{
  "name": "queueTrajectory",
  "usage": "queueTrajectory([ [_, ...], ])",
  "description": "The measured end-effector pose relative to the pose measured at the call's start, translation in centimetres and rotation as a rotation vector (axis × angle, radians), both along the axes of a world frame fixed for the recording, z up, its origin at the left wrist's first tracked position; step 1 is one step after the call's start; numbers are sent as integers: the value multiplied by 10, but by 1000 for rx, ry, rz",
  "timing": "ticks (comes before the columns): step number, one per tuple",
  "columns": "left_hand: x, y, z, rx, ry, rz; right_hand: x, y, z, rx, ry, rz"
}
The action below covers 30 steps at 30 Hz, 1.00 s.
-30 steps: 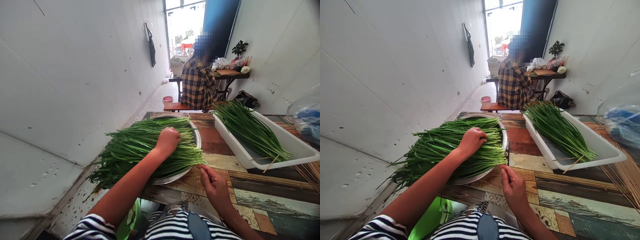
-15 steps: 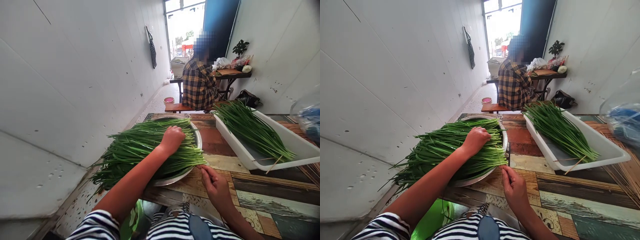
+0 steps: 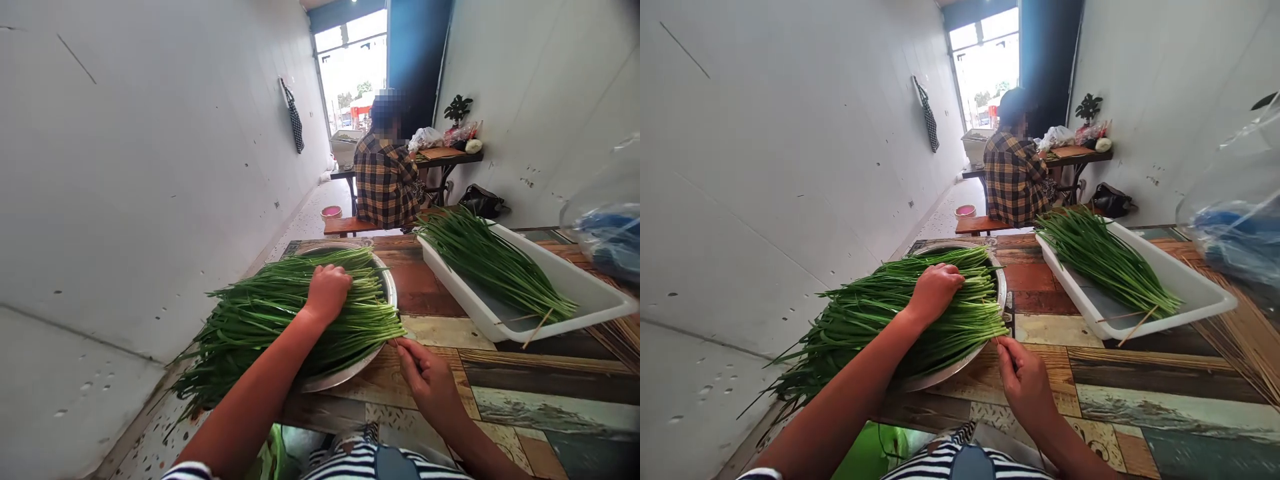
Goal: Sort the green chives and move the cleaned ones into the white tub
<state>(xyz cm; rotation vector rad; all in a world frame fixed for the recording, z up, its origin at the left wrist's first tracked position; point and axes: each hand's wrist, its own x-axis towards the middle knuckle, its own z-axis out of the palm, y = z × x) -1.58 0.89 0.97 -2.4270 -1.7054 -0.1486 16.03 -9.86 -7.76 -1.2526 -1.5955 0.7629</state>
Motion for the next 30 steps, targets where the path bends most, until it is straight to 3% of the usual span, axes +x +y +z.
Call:
queueTrajectory([
  [4,-1,1,-6,-7,-219,-76,0,0,-1,-24,-17,-21],
  [13,3,-12,-14,-262,-686,-89,1,-2,-9,-78,-7,-12],
  [30,6,-17,-11,-305,-725,-29,-1,-3,-16,-54,27,-58],
])
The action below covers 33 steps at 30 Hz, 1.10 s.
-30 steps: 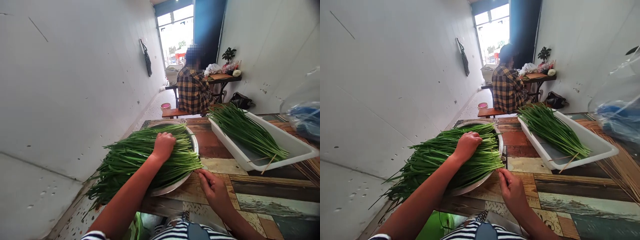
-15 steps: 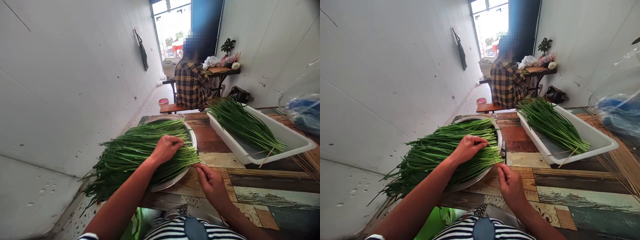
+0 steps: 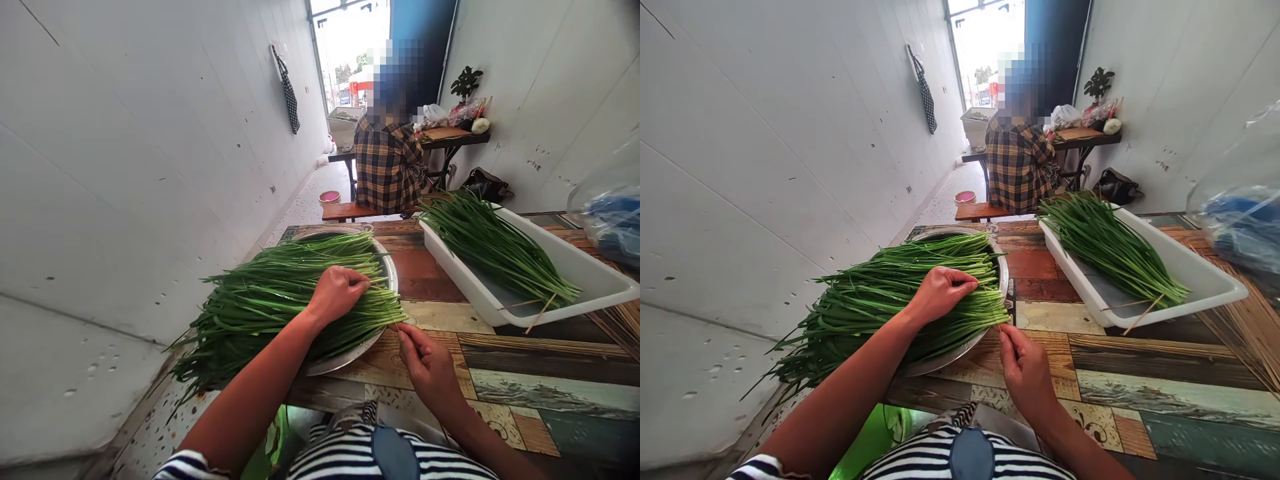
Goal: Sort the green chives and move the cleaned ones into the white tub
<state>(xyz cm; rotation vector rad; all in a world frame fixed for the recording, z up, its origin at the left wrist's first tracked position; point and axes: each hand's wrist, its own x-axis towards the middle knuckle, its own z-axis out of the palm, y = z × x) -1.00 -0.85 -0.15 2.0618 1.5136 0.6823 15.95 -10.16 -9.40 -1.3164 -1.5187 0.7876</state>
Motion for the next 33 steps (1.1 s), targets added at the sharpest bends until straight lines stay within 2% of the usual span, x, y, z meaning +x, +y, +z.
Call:
queueTrajectory([
  [33,-1,-4,1,-8,-47,-6,-1,-3,1,-17,-82,-15],
])
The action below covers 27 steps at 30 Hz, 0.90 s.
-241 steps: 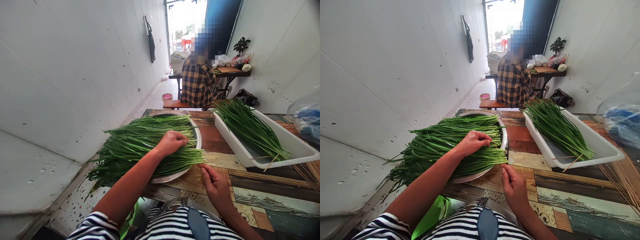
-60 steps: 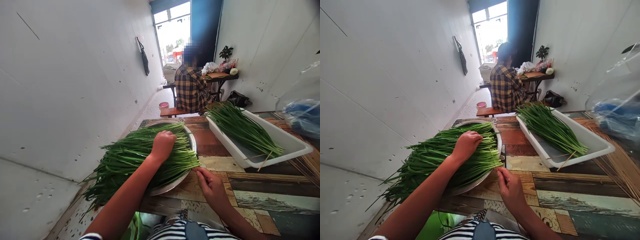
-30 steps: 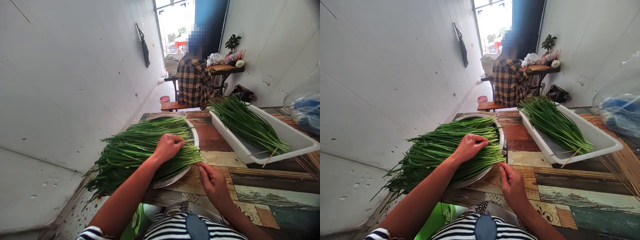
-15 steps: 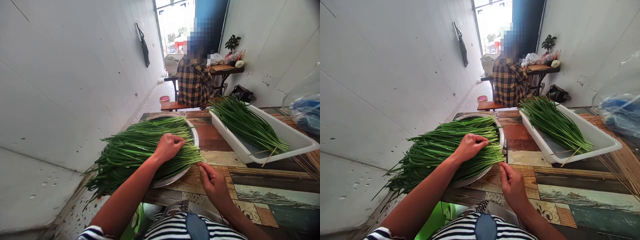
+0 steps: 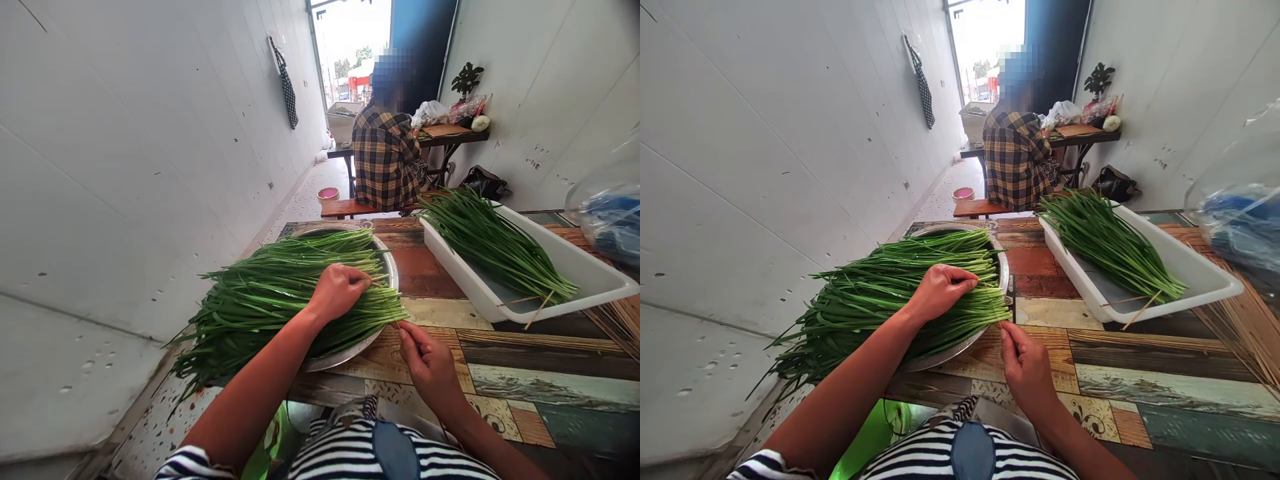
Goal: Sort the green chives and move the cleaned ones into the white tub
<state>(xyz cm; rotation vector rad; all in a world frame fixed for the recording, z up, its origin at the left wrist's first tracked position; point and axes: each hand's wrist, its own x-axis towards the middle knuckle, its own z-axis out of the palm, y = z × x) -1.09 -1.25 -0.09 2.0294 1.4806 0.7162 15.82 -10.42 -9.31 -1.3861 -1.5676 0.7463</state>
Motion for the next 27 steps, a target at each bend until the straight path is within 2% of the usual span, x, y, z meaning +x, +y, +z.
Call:
queueTrajectory([
  [6,-1,3,-5,0,-20,-32,0,0,-2,-19,6,0],
  [10,0,3,-2,-16,-3,-47,0,0,-1,-4,7,-16],
  [13,-3,1,5,-52,53,-156,0,0,-2,17,16,-7],
  [17,-6,1,11,-22,128,-341,0,0,-2,2,16,8],
  [22,-5,1,11,-124,106,-188,0,0,5,3,56,36],
  [27,-8,5,10,-258,-65,-204,5,2,5,-4,126,83],
])
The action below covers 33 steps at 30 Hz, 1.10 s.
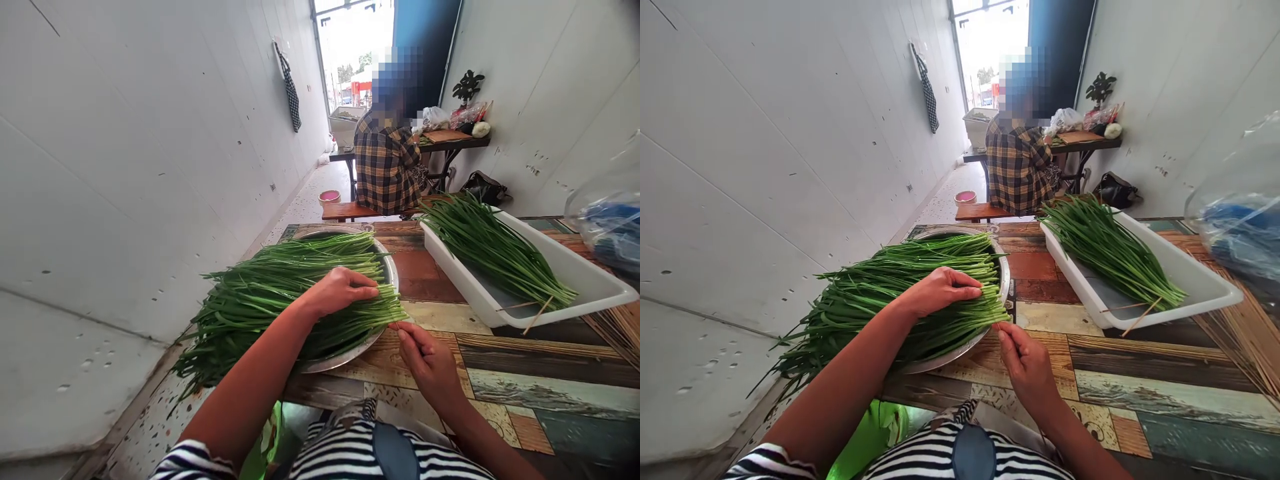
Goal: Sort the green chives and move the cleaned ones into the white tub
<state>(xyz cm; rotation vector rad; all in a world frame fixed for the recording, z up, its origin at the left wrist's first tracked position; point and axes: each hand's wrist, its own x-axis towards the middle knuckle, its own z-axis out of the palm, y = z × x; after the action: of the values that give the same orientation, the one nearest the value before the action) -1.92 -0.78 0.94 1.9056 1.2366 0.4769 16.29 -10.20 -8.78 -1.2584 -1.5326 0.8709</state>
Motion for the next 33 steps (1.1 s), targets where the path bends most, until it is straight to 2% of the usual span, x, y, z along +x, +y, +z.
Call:
queueTrajectory([
  [6,-1,-4,0,-30,-67,22,6,-12,-3,-107,33,114],
  [12,-1,-9,-5,-51,-140,21,2,-15,3,-25,-12,58],
  [19,8,-12,-11,2,-18,-33,-7,-1,10,41,-95,13],
  [23,9,-11,-2,123,38,27,-7,1,7,59,-123,-5],
  [26,0,4,5,306,145,163,-7,-1,3,47,-129,-8],
  [28,-5,18,4,409,280,224,-7,-3,0,34,-122,-14],
  [33,-2,34,-7,509,572,110,-9,-2,-4,19,-92,-17],
])
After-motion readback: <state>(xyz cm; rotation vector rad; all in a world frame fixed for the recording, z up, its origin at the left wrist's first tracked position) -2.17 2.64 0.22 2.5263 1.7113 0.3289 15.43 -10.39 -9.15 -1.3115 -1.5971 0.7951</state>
